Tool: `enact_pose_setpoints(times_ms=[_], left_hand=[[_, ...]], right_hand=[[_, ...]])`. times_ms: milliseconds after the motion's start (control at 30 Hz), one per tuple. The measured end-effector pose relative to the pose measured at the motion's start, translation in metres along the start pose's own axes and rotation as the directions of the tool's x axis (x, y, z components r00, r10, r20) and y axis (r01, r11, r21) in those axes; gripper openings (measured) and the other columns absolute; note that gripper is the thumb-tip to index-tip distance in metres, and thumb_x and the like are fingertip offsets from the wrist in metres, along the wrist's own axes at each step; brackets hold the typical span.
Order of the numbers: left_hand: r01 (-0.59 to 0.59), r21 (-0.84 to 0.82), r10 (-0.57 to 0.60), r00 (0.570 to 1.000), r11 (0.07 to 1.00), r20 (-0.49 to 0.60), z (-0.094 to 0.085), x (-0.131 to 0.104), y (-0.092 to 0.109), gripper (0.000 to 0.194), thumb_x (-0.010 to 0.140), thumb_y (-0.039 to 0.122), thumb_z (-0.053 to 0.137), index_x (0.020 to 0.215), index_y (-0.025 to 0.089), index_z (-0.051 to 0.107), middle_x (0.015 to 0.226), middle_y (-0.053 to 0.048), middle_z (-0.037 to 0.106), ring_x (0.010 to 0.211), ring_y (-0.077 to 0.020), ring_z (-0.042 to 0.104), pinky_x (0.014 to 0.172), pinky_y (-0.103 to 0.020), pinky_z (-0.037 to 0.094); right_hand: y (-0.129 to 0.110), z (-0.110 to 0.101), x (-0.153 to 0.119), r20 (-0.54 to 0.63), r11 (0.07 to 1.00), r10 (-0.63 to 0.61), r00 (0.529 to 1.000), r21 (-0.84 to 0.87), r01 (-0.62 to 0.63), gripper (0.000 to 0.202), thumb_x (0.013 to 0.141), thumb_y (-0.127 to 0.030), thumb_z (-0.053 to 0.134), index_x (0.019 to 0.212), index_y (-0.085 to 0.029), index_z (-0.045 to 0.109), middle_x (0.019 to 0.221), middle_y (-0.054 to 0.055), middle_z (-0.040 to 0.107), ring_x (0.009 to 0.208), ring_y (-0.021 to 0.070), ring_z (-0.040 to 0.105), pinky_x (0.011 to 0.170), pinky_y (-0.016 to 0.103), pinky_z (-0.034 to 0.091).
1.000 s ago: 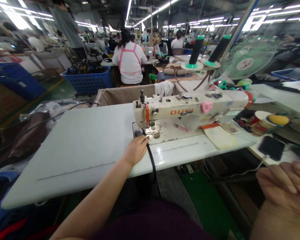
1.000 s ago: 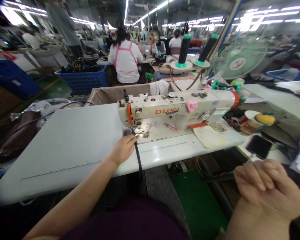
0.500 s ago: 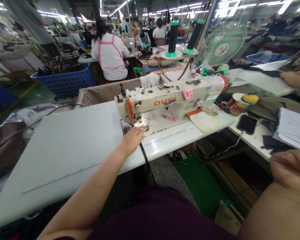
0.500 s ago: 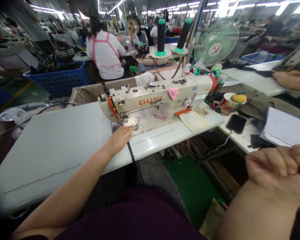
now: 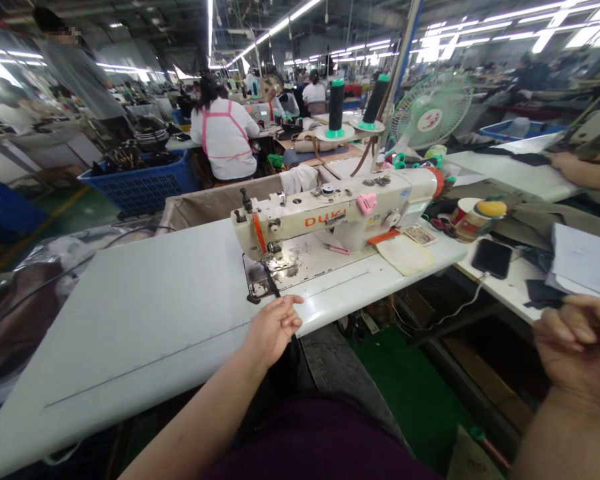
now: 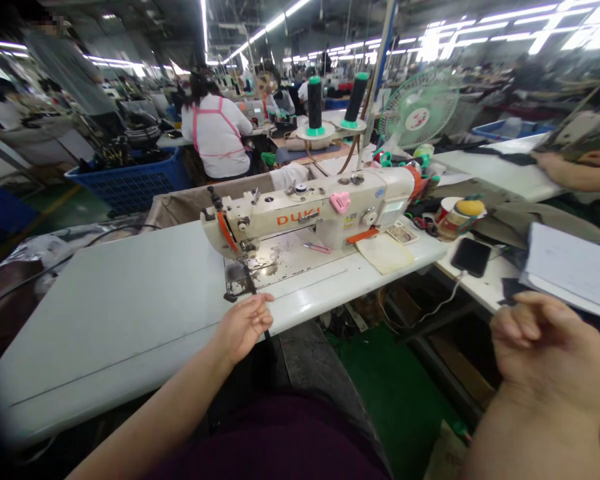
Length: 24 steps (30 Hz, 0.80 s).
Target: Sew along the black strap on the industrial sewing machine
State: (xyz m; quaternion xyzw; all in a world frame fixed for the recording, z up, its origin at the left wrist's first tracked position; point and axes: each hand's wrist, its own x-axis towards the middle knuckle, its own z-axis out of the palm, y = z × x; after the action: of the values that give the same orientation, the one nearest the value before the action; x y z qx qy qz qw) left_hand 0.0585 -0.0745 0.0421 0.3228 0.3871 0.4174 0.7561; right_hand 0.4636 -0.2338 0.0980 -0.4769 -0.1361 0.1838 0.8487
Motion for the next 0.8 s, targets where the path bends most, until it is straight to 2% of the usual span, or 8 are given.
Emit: enact_pose_setpoints(times_ms=[100,200,400,467,533,600,700,800], left_hand=[[0.176,-0.053,-0.170,0.979,0.983,0.110,0.022,-0.021,0.002,0.043,0.075,0.041,0.093,0.090,0.006,0.073,0.061,0.009,0.029,0.056,-0.0044,0.026,0.063,-0.021,0.038],[0.237,-0.040,-0.227,0.960,0.971,0.163,0.036,-0.033,0.004,0.043,0.074,0.042,0.095,0.087,0.006,0.074,0.059,0.009,0.029,0.056,-0.0043,0.026,0.064,-0.021,0.039],[0.291,-0.019,-0.282,0.939,0.956,0.194,0.037,-0.041,0.001,0.044,0.072,0.043,0.095,0.084,0.007,0.073,0.059,0.009,0.028,0.056,-0.0043,0.024,0.063,-0.021,0.037],[0.306,0.020,-0.302,0.924,0.952,0.235,0.037,-0.044,-0.001,0.043,0.075,0.045,0.093,0.084,0.007,0.073,0.059,0.008,0.030,0.056,-0.0046,0.024,0.065,-0.022,0.038],[0.304,0.077,-0.313,0.906,0.949,0.284,0.039,-0.048,-0.003,0.043,0.079,0.047,0.089,0.084,0.008,0.073,0.059,0.007,0.032,0.056,-0.0051,0.026,0.068,-0.024,0.040],[0.283,0.135,-0.313,0.886,0.950,0.341,0.042,-0.051,-0.004,0.042,0.083,0.049,0.086,0.087,0.008,0.075,0.058,0.007,0.033,0.056,-0.0061,0.028,0.071,-0.026,0.042],[0.238,0.175,-0.290,0.865,0.955,0.409,0.047,-0.054,-0.003,0.043,0.085,0.051,0.083,0.088,0.009,0.076,0.055,0.006,0.034,0.055,-0.0076,0.029,0.073,-0.028,0.044],[0.216,0.170,-0.270,0.857,0.962,0.438,0.048,-0.057,0.000,0.044,0.085,0.053,0.083,0.086,0.010,0.076,0.055,0.006,0.035,0.056,-0.0085,0.031,0.071,-0.029,0.043]], right_hand=[[0.014,0.030,-0.019,0.149,0.988,0.030,0.988,-0.154,-0.007,0.017,0.048,-0.019,0.074,0.064,-0.013,0.073,0.045,-0.003,0.047,0.045,0.0077,0.034,0.041,0.023,0.028],[0.023,0.043,-0.034,0.288,0.938,0.128,0.949,-0.346,-0.021,0.025,0.056,-0.029,0.087,0.074,-0.014,0.078,0.050,0.000,0.054,0.050,0.0116,0.044,0.047,0.026,0.033],[0.040,0.046,-0.039,0.425,0.718,0.341,0.839,-0.693,0.060,0.047,0.069,-0.057,0.084,0.092,-0.016,0.079,0.071,0.007,0.071,0.067,0.0195,0.058,0.057,0.030,0.042],[0.052,0.051,-0.048,0.499,0.723,0.374,0.782,-0.684,0.091,0.046,0.075,-0.057,0.080,0.098,-0.018,0.079,0.085,0.010,0.076,0.079,0.0228,0.064,0.065,0.032,0.049],[0.066,0.060,-0.065,0.624,0.791,0.407,0.667,-0.606,0.084,0.042,0.081,-0.053,0.077,0.106,-0.019,0.077,0.102,0.012,0.077,0.097,0.0270,0.069,0.075,0.034,0.055],[0.082,0.072,-0.089,0.764,0.856,0.385,0.518,-0.505,0.108,0.041,0.085,-0.044,0.075,0.119,-0.020,0.074,0.120,0.013,0.075,0.112,0.0286,0.068,0.089,0.037,0.057],[0.100,0.091,-0.129,0.880,0.892,0.371,0.295,-0.426,0.150,0.048,0.093,-0.032,0.066,0.141,-0.025,0.063,0.142,0.012,0.064,0.111,0.0247,0.069,0.087,0.037,0.059],[0.109,0.106,-0.155,0.947,0.916,0.286,0.149,-0.315,0.246,0.047,0.095,-0.026,0.066,0.142,-0.024,0.064,0.149,0.013,0.059,0.136,0.0277,0.057,0.115,0.045,0.048]])
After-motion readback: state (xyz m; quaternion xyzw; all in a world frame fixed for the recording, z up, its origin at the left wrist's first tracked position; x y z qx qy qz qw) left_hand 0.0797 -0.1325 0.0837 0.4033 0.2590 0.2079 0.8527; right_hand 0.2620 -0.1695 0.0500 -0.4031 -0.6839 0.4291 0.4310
